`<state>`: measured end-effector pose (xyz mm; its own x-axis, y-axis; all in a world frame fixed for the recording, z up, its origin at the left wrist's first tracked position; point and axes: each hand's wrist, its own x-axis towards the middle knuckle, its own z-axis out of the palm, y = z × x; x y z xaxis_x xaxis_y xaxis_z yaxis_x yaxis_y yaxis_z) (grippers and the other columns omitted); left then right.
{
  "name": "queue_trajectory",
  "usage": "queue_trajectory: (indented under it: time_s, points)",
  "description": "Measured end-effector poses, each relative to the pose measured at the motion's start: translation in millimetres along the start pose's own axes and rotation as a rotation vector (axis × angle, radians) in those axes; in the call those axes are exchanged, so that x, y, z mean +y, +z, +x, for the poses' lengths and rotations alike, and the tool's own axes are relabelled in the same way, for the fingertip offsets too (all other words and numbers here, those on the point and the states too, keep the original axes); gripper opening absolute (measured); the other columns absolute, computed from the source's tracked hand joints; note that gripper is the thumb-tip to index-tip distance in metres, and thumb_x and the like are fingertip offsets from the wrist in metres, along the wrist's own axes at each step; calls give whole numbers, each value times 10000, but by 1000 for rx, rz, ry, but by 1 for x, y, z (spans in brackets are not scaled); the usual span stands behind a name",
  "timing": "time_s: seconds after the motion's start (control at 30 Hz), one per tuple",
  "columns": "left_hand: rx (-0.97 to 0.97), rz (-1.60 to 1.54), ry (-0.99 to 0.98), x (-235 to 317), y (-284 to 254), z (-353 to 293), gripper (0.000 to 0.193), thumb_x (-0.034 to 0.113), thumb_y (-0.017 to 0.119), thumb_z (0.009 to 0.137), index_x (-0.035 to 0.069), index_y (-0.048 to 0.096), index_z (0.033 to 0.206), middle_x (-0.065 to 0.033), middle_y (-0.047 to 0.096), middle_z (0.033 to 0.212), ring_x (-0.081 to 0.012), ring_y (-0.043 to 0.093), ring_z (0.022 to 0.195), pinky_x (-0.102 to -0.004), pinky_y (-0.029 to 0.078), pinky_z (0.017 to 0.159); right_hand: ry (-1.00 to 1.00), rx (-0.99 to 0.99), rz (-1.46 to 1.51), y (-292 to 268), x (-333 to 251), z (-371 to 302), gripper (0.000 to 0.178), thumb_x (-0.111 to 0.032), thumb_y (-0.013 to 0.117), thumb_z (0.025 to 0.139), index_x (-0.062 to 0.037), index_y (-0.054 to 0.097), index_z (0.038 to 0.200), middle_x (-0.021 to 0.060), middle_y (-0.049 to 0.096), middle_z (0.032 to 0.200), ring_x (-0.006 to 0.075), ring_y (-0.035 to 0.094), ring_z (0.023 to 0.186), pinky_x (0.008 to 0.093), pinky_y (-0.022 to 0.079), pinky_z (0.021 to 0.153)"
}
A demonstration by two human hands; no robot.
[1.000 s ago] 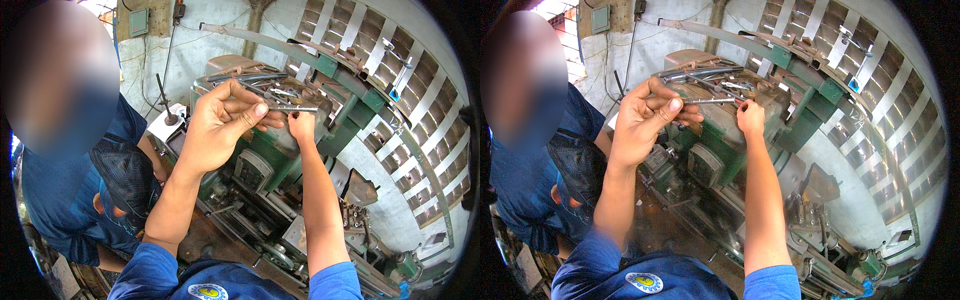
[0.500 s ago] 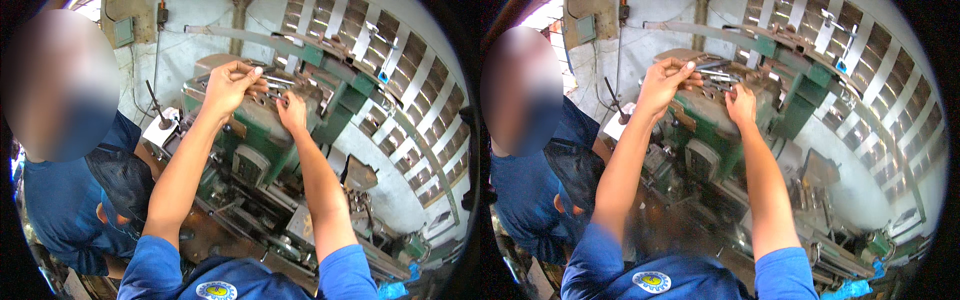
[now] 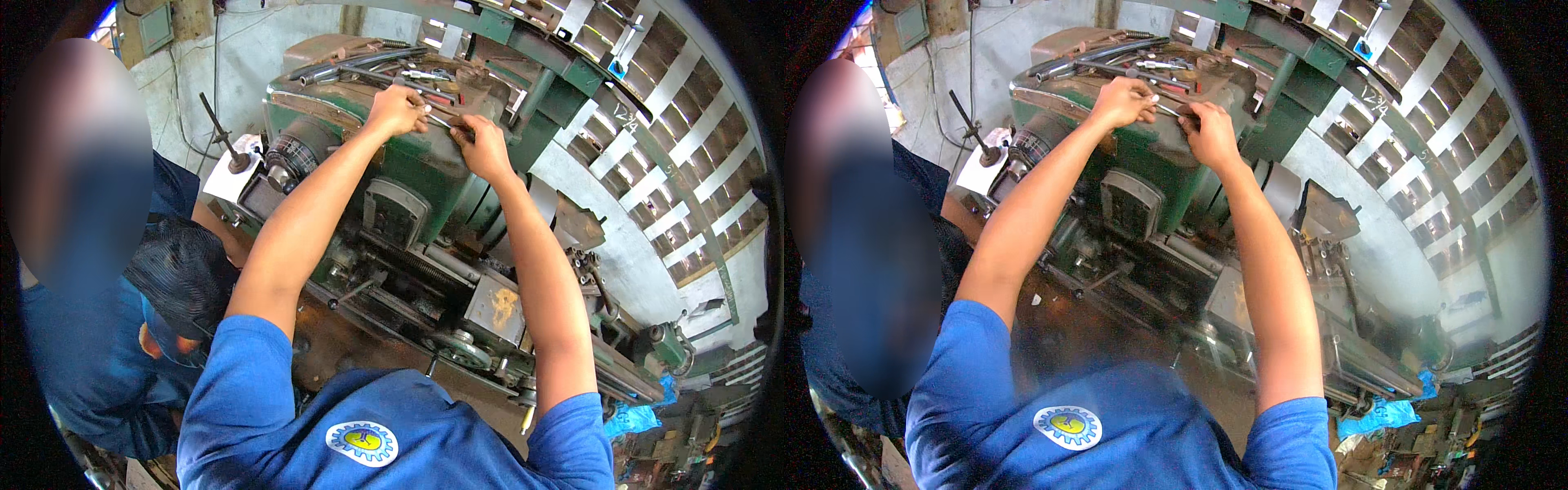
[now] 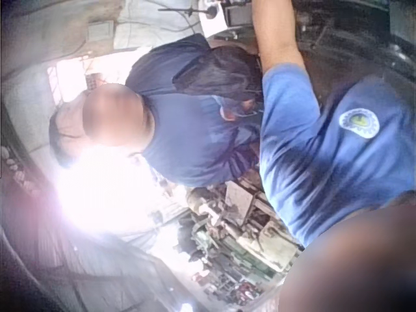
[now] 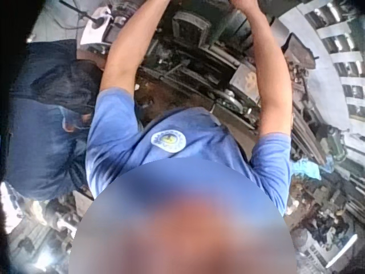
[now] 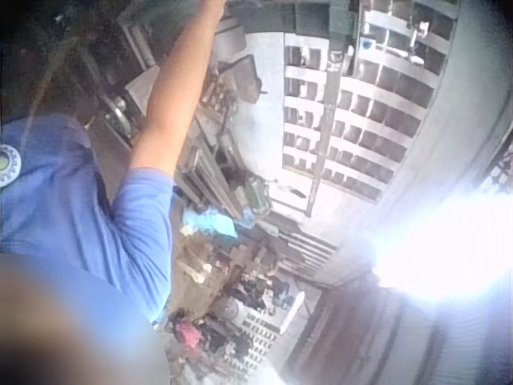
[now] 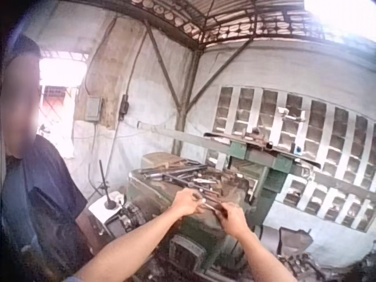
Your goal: The person operates a metal lathe, adjusting the tool post and carriage while a coworker stands nearby. They then measure a small metal rod with a micrometer, place the micrometer on the lathe, and continue adjusting the lathe controls.
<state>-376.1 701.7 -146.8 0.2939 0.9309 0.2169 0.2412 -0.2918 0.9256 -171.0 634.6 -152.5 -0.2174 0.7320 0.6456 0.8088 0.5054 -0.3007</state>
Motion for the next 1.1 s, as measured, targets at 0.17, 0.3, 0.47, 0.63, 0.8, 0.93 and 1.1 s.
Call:
queue_trajectory:
  time_s: [0.17, 0.3, 0.47, 0.63, 0.8, 0.93, 1.1]
  points:
    - [166, 640, 406, -2, -17, 14, 208, 263, 787, 860, 106, 789, 997, -140, 759, 948, -306, 741, 873, -393, 576, 818, 41, 146, -34, 15, 10, -9, 222, -224, 717, 906, -56, 762, 1044, 171, 728, 1037, 349, 702, 957, 405, 535, 867]
    - [27, 613, 535, -17, -22, 12, 226, 289, 780, 874, 131, 790, 1036, -131, 763, 977, -284, 744, 911, -388, 574, 835, 78, 192, -32, 17, 10, -10, 239, -254, 729, 897, -46, 758, 1013, 188, 735, 943, 325, 720, 875, 392, 540, 783]
    - [12, 498, 603, -26, -27, 9, 281, 320, 802, 859, 126, 785, 1061, -118, 762, 930, -242, 729, 842, -372, 566, 812, 81, 213, -56, 20, 8, -11, 239, -258, 730, 906, -41, 760, 1001, 193, 735, 925, 334, 727, 858, 385, 546, 781]
    - [52, 578, 631, -26, -23, 9, 212, 251, 787, 856, 111, 792, 1015, -152, 750, 926, -321, 725, 883, -413, 561, 826, 89, 235, -32, 22, 6, -11, 218, -240, 741, 880, -48, 756, 983, 182, 743, 986, 359, 715, 936, 418, 547, 854]
    - [65, 643, 652, -27, -21, 11, 218, 253, 755, 888, 90, 779, 1031, -163, 736, 924, -347, 710, 880, -432, 550, 813, 145, 261, 84, 23, 6, -18, 231, -240, 734, 889, -45, 756, 1009, 180, 742, 1004, 362, 713, 950, 408, 544, 865]
    - [89, 688, 639, -27, -17, 13, 230, 260, 751, 894, 83, 776, 1038, -179, 735, 934, -356, 713, 892, -448, 549, 805, 100, 232, 7, 19, 8, -20, 230, -241, 723, 897, -47, 757, 1017, 176, 742, 1011, 360, 712, 948, 394, 542, 861]
    - [83, 676, 594, -26, -17, 16, 228, 269, 758, 888, 97, 780, 1036, -180, 741, 942, -348, 721, 911, -437, 557, 832, 111, 182, 40, 14, 8, -20, 233, -237, 714, 901, -45, 759, 1027, 180, 738, 1013, 350, 717, 939, 391, 541, 856]
